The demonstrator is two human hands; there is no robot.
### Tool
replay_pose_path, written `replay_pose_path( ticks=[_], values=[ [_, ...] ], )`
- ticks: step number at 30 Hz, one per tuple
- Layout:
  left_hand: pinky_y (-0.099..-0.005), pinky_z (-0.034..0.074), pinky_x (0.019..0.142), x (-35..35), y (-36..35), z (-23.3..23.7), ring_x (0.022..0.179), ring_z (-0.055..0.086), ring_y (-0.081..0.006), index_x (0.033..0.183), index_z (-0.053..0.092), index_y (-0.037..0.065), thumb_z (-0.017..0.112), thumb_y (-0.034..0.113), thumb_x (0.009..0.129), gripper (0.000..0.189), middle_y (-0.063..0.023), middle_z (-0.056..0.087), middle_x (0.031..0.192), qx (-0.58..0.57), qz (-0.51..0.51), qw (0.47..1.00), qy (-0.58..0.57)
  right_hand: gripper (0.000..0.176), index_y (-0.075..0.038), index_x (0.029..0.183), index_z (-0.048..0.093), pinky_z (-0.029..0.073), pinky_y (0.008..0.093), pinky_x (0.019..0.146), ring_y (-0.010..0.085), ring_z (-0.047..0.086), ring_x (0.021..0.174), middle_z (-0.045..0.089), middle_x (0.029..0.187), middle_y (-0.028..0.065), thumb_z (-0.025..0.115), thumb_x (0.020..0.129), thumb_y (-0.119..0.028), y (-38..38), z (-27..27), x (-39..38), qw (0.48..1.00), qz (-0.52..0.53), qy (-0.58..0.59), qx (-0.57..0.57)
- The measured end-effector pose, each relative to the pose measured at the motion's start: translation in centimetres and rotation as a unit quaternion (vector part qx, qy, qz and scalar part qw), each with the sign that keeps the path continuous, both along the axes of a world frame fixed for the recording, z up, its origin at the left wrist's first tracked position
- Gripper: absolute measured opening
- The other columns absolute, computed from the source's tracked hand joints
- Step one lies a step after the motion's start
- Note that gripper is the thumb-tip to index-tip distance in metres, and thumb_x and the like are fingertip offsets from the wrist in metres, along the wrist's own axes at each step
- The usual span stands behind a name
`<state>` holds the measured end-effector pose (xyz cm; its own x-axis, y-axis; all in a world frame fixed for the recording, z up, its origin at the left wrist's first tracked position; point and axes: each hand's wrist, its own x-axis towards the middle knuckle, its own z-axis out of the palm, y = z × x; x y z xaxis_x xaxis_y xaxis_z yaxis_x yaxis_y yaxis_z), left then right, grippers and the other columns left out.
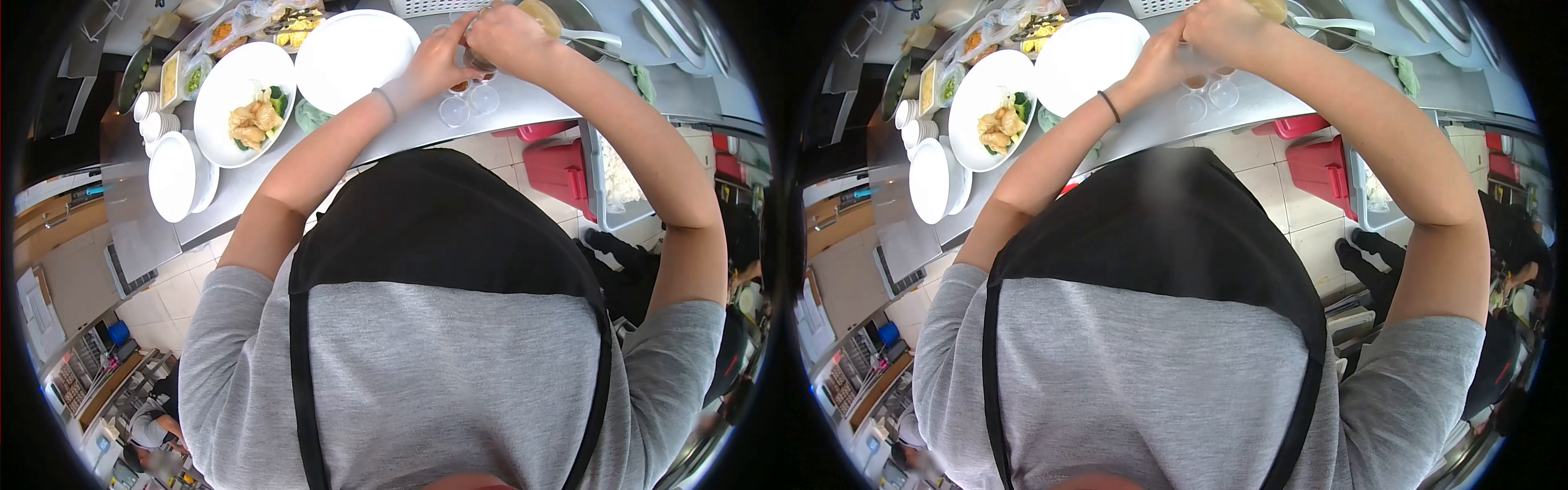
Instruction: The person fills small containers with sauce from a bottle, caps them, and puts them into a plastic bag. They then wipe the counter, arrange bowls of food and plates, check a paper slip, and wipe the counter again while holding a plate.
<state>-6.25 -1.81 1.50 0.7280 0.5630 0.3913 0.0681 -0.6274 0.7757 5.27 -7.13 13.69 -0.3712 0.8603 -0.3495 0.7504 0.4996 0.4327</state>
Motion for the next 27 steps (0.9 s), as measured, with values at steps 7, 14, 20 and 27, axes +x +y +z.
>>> replay_pose_path(
  ticks=[7,14,20,27],
  values=[
    [-0.0389,0.042,0.08,-0.3,-0.4,1.1,0.092,0.053,-0.031,0.13,0.03,0.013,0.078,0.02,0.057,0.088,-0.0119,0.058,0.089,0.049,0.006,0.998,-0.026,0.019,-0.007,0.076,0.066,0.048,0.0325,0.063,0.0191,0.063,0.075,0.065,0.076,0.0088,0.056,0.071,-0.022,0.1,0.3,0.1,1.0,-0.011,0.007,-0.018],
    [-0.0342,0.045,0.08,0.3,-1.2,2.3,0.09,0.056,-0.0272,0.112,0.051,0.001,0.063,0.013,0.075,0.04,-0.0182,0.055,0.106,-0.038,0.041,0.998,-0.03,0.019,-0.007,0.074,0.066,0.049,0.0332,0.065,0.0194,0.063,0.076,0.065,0.076,0.0087,0.056,0.072,-0.022,-0.3,0.3,0.8,0.999,-0.019,0.041,0.018],
    [-0.0384,0.041,0.081,0.4,0.4,1.0,0.092,0.053,-0.0322,0.132,0.026,0.011,0.078,0.023,0.057,0.092,-0.0128,0.059,0.092,0.047,-0.034,0.998,0.009,0.033,-0.007,0.09,0.059,0.044,0.0332,0.077,0.0221,0.057,0.088,0.061,0.084,0.0088,0.067,0.059,-0.007,-1.8,-2.4,4.4,0.991,-0.046,0.088,0.086],
    [-0.0359,0.044,0.08,1.8,0.7,2.3,0.094,0.055,-0.0299,0.135,0.024,0.011,0.073,0.021,0.064,0.086,-0.0146,0.058,0.103,0.023,-0.097,0.984,0.15,0.044,-0.008,0.102,0.054,0.043,0.0385,0.08,0.0288,0.054,0.093,0.059,0.094,0.0111,0.069,0.06,-0.009,-4.9,-6.0,7.4,0.925,-0.191,0.314,0.093]
  ],
)
